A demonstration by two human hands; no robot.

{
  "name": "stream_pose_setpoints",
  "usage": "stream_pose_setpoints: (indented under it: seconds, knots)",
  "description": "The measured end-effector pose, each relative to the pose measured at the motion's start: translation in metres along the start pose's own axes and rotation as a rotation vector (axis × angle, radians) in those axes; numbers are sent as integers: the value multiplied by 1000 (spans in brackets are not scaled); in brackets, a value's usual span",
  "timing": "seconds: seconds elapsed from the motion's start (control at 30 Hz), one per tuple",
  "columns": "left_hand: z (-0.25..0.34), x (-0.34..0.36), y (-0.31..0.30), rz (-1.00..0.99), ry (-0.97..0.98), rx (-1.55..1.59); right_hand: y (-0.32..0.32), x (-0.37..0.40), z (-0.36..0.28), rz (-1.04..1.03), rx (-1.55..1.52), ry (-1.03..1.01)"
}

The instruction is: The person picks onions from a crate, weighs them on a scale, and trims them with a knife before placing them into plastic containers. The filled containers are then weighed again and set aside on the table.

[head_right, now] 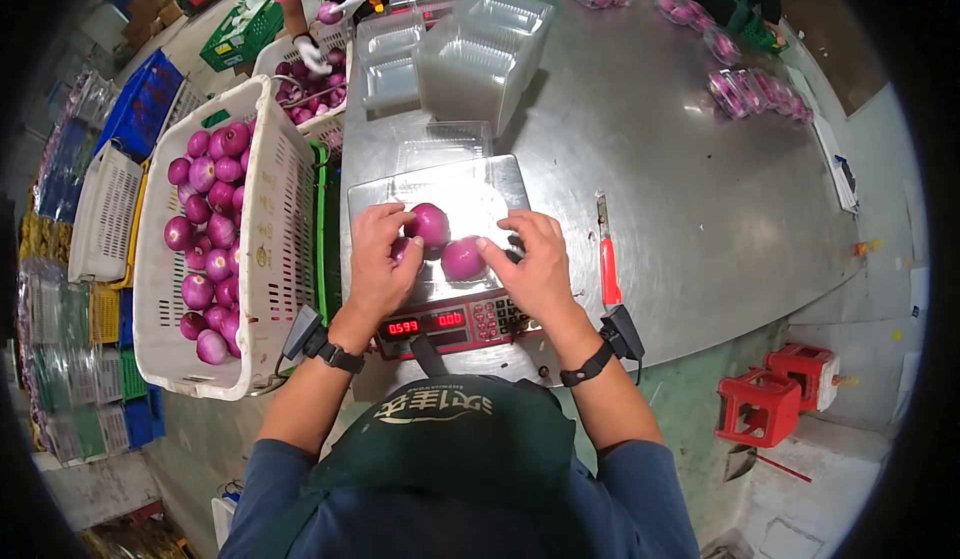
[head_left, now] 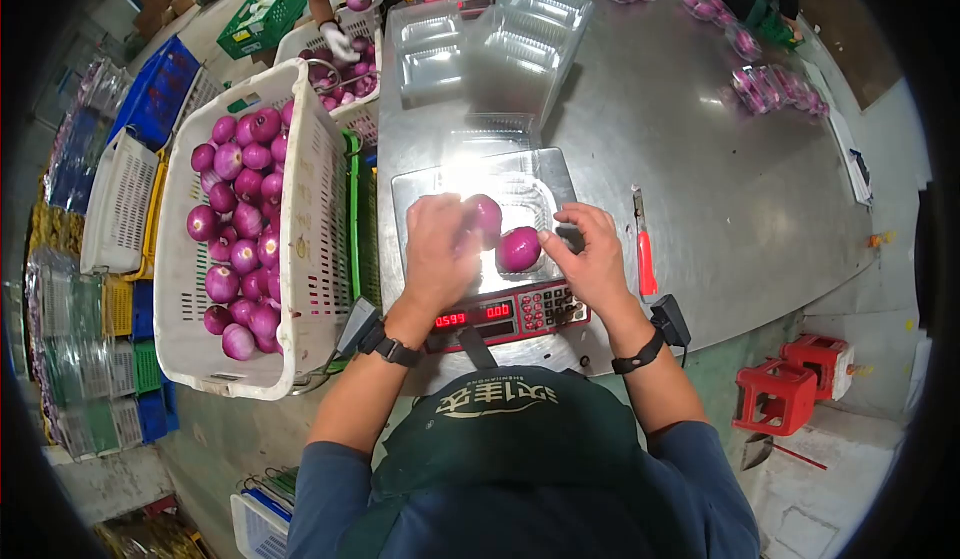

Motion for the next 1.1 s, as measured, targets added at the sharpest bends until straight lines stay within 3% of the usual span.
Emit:
stream_pose_setpoints:
  seconds: [0.1, 0.2, 0.23, 0.3, 0.5, 0.6, 0.7, 0.77, 0.83, 0.97, 1.1]
  knots:
    - [-3, 13, -7, 46, -17, -113, -1, -6, -5, 26, 23, -46]
    - [-6, 22, -8, 20, -101, -137, 18, -16, -32, -2, 127, -292]
    - [-8, 24, -4, -20, -133, -71, 21, -19, -41, 0, 127, -291]
    - [-6, 26, -2, -57, -168, -5, 36, -25, -63, -264, 215, -289]
    - [-3, 24, -3, -202, -205, -59, 24, -24, -29, -273, 155, -219]
    - [-4, 25, -2, -105, -169, -54, 20, -25, -22, -160, 40, -194]
    - [-11, 35, -24, 22, -237, 12, 7, -31, 4, -24, -82, 44]
    - [-31, 51, -37, 42, -570, 204, 8, -37, 43, -20, -237, 252]
    - [-48, 69, -51, 152, -765, 420, 4, -51, 60, -40, -331, 364]
    - [-59, 83, -70, 261, -786, 553, 11, -81, 78, -19, -416, 401]
    - [-59, 97, -66, 279, -847, 657, 28, -100, 70, -110, -461, 587]
Point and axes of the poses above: each hand's wrist, its own x-axis away from the middle knuckle, its own y-axis out of the palm, z = x × y, the point moved 6 cm from there along -x, towards the middle knuckle, and after that the axes turned 4 degrees about -z, right-handed, at the moved point
